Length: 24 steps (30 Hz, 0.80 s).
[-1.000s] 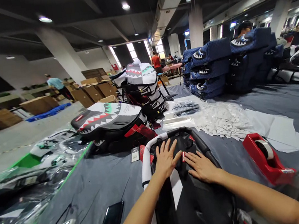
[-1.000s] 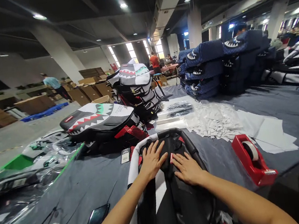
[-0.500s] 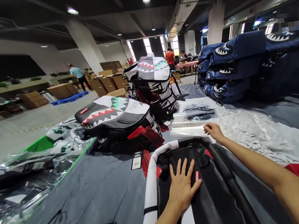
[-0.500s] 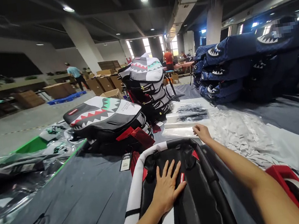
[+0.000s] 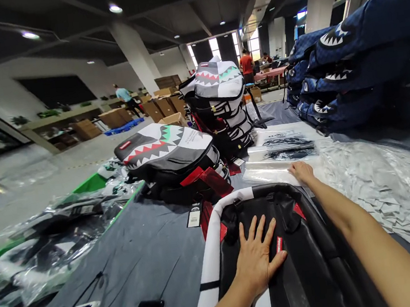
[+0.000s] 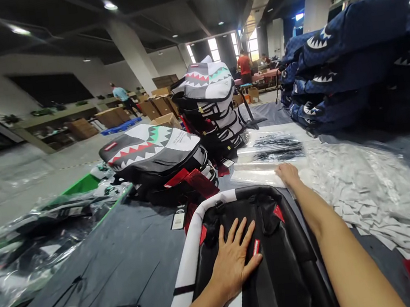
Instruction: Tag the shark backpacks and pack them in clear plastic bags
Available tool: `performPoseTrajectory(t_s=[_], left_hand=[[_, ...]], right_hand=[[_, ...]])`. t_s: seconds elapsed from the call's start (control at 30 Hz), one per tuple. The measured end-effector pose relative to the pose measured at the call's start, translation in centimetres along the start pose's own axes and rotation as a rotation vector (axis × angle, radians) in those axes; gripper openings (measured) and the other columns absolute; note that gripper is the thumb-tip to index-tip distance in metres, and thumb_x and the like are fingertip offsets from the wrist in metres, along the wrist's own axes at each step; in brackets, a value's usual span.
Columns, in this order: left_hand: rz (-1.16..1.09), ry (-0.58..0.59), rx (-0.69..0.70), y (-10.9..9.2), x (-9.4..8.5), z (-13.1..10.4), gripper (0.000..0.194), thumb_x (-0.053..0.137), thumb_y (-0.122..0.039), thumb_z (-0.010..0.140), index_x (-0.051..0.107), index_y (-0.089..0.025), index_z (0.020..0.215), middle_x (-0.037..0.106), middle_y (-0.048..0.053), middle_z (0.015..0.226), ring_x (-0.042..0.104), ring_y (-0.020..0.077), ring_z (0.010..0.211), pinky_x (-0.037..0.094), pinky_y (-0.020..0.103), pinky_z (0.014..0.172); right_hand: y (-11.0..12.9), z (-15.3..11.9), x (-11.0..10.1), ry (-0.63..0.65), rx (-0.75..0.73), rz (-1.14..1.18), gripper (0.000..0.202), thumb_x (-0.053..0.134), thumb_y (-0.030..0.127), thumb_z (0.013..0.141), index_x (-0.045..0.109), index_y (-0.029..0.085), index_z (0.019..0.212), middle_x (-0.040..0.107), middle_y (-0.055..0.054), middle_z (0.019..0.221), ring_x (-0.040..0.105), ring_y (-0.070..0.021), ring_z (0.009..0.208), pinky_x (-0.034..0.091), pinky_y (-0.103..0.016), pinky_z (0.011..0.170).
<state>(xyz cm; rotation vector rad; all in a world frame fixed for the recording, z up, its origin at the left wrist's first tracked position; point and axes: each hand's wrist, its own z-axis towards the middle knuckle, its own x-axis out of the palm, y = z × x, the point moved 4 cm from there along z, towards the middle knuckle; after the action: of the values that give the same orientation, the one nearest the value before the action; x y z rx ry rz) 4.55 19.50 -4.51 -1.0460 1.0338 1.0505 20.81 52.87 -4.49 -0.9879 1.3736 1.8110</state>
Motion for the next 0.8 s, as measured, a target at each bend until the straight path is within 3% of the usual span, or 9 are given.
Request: performPoseTrajectory(t_s=[0.17, 0.33, 0.47, 0.57, 0.67, 0.8], left_hand=[[0.003, -0.024, 0.007, 0.1, -0.1, 0.0, 0.076, 0.04, -0.066, 0.095, 0.01, -0.036, 0.158, 0.033, 0.006, 0.163, 0.03, 0.0334, 0.148, 0.013, 0.066, 0.119], [-0.02, -0.077, 0.007, 0.1, 0.0, 0.3, 0.074, 0.042, -0.067, 0.095, 0.016, -0.037, 0.157, 0.04, 0.006, 0.159, 0.033, 0.0327, 0.147, 0.013, 0.064, 0.12], [-0.067, -0.053, -0.01, 0.1, -0.1, 0.6, 0.073, 0.039, -0.07, 0.095, 0.021, -0.036, 0.157, 0.039, 0.008, 0.159, 0.031, 0.0347, 0.148, 0.015, 0.068, 0.118], [-0.093, -0.037, -0.013, 0.1, -0.1, 0.4, 0.072, 0.037, -0.07, 0.095, 0.023, -0.036, 0.157, 0.041, 0.009, 0.158, 0.033, 0.0347, 0.147, 0.017, 0.07, 0.116], [-0.142, -0.101, -0.048, 0.0, -0.5, 0.5, 0.071, 0.042, -0.068, 0.094, 0.033, -0.033, 0.155, 0.046, 0.007, 0.155, 0.036, 0.0321, 0.145, 0.017, 0.065, 0.119], [-0.309, -0.246, -0.258, -1.5, -2.9, 4.3, 0.08, 0.051, -0.065, 0.089, 0.04, -0.015, 0.151, 0.048, 0.016, 0.152, 0.04, 0.0339, 0.142, 0.024, 0.057, 0.119]], right_hand=[[1.5, 2.2, -3.8, -0.117, 0.039, -0.028, 0.019, 0.047, 0.031, 0.1, 0.061, 0.018, 0.096, 0.067, -0.007, 0.081, 0.055, -0.0182, 0.069, 0.029, -0.027, 0.063], [3.5, 2.3, -10.0, -0.247, -0.036, -0.073, 0.023, 0.035, 0.028, 0.103, 0.055, 0.016, 0.106, 0.066, -0.009, 0.083, 0.057, -0.02, 0.068, 0.028, -0.028, 0.062], [7.1, -0.2, -14.0, -0.244, -0.228, -0.111, 0.018, 0.039, 0.029, 0.103, 0.054, 0.018, 0.102, 0.067, -0.006, 0.078, 0.061, -0.0198, 0.068, 0.031, -0.026, 0.064], [10.3, -3.4, -15.4, -0.212, -0.385, -0.124, 0.016, 0.044, 0.032, 0.101, 0.054, 0.02, 0.1, 0.068, -0.004, 0.073, 0.063, -0.02, 0.067, 0.032, -0.026, 0.064], [12.9, -6.6, -16.0, -0.218, -0.475, -0.125, 0.019, 0.043, 0.034, 0.101, 0.054, 0.02, 0.099, 0.067, -0.004, 0.07, 0.063, -0.0215, 0.063, 0.03, -0.026, 0.06], [15.6, -9.2, -16.8, -0.256, -0.518, -0.125, 0.022, 0.035, 0.034, 0.103, 0.052, 0.019, 0.101, 0.066, -0.006, 0.073, 0.064, -0.0223, 0.064, 0.029, -0.027, 0.058]])
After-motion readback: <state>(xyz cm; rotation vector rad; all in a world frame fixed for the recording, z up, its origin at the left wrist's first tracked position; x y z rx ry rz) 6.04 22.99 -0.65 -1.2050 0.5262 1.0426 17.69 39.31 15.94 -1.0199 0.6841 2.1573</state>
